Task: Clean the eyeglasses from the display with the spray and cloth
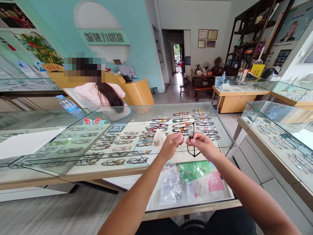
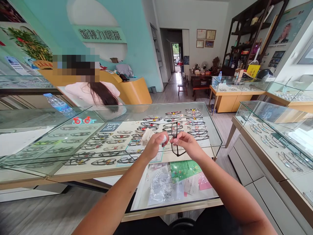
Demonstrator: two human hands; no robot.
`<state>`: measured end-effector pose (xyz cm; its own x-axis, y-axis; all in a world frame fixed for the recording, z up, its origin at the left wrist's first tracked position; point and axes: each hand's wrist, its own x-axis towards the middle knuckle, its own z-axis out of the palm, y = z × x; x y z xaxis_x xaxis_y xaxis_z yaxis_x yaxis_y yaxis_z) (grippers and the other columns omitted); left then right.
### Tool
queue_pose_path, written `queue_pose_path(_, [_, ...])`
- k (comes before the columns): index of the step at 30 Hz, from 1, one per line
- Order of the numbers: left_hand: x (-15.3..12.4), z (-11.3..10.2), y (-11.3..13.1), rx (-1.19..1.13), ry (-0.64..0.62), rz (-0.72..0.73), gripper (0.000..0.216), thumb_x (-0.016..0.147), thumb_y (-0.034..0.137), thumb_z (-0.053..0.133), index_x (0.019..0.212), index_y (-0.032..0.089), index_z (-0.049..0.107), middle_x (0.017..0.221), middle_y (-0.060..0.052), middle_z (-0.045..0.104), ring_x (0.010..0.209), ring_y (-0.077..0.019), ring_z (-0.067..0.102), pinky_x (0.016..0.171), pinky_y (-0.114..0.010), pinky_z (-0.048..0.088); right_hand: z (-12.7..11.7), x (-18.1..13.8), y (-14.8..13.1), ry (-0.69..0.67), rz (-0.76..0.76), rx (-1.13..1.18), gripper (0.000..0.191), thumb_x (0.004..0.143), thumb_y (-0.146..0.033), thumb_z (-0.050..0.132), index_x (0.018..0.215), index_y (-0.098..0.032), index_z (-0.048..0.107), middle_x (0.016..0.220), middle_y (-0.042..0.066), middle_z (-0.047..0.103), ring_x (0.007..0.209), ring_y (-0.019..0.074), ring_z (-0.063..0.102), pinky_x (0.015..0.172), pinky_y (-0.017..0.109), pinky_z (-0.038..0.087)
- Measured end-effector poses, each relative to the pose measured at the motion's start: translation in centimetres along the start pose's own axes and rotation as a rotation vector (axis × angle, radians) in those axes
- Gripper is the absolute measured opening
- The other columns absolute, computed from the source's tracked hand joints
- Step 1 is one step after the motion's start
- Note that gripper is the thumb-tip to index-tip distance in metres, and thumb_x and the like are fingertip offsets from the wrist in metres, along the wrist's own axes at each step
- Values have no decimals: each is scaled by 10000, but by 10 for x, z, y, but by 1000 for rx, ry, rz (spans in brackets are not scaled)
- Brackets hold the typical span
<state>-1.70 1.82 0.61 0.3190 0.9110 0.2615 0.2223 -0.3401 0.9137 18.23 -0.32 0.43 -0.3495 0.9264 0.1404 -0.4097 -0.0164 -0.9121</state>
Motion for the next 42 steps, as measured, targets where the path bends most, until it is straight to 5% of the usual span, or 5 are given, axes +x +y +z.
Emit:
queue_pose_path(13, [-4,3,3,63,-36,21,573,885,738,604,672,211,536,666,10,504,681,-164,458,656,-308,388,-6,3,-3,53,-16,112,466,708,-528,1004,780,-257,631,861,14,783,887,215,727,894,377,527])
queue_pose_path(18, [8,-30,-11,34,304,2,539,861,769,523,812,233,548,808,-34,584,763,-196,567,707,-325,561,-9,4,-6,67,-25,111,473,702,-535,1003,783,-261,626,879,16,789,908,207,722,882,359,518])
queue_pose_path(22, [19,-71,-36,92,709,-100,266,917,519,501,957,256,495,942,-51,606,921,-222,629,788,-319,607,-10,4,-8,66,-17,105,471,698,-527,1007,782,-267,623,871,14,794,895,209,725,857,355,516])
queue_pose_path(27, [19,-119,-71,243,1074,-368,294,915,214,511,1209,220,499,1210,-142,660,1234,-309,666,1171,-506,516,-12,3,-8,66,-2,102,465,709,-517,1001,785,-266,618,898,24,807,907,218,738,866,369,525])
queue_pose_path(42, [5,-129,-94,466,1242,-545,663,840,173,695,1437,117,411,1486,-302,571,1472,-471,553,1245,-653,414,-12,3,-9,71,2,85,458,712,-519,1003,784,-269,626,873,11,802,900,212,739,864,363,533])
